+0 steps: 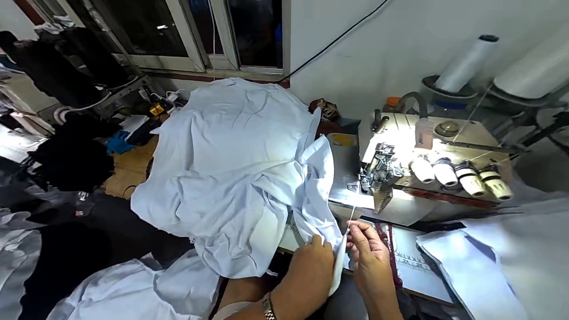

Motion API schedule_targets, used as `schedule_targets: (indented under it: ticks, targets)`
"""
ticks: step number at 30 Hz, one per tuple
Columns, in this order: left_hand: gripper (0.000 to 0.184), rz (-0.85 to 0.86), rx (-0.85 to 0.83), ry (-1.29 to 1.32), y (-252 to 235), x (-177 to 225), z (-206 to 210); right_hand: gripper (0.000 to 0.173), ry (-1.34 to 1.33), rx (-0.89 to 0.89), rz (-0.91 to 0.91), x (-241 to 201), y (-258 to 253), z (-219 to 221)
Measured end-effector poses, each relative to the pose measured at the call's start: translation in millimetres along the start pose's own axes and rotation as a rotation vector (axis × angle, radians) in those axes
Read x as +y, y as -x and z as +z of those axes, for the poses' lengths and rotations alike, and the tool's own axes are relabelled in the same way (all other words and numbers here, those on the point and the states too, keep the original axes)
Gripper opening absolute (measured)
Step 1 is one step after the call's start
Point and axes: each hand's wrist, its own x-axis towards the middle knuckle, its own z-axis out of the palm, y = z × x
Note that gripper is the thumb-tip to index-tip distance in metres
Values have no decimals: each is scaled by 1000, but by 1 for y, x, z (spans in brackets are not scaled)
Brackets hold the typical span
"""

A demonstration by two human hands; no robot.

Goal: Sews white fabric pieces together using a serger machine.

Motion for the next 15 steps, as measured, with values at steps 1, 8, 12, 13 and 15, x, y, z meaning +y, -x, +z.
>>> schedule_targets:
  ticks: [1, 8, 12, 13, 15]
  targets:
    - [32, 16, -31, 1, -1, 2, 3, 19, 3, -13, 1, -2, -1, -1]
    - [44, 234, 8, 156, -2, -14, 13, 44, -278, -23, 80, -14, -27, -36]
    - [28, 353, 446, 324, -4, -36, 5, 47, -454, 61, 109, -14, -36, -59]
    - [25, 338, 569, 332, -8, -43, 1, 45, -386, 91, 105, -15, -33, -59]
    - [23, 259, 726, 320, -13, -62, -13, 38, -183, 115, 80, -14, -22, -56]
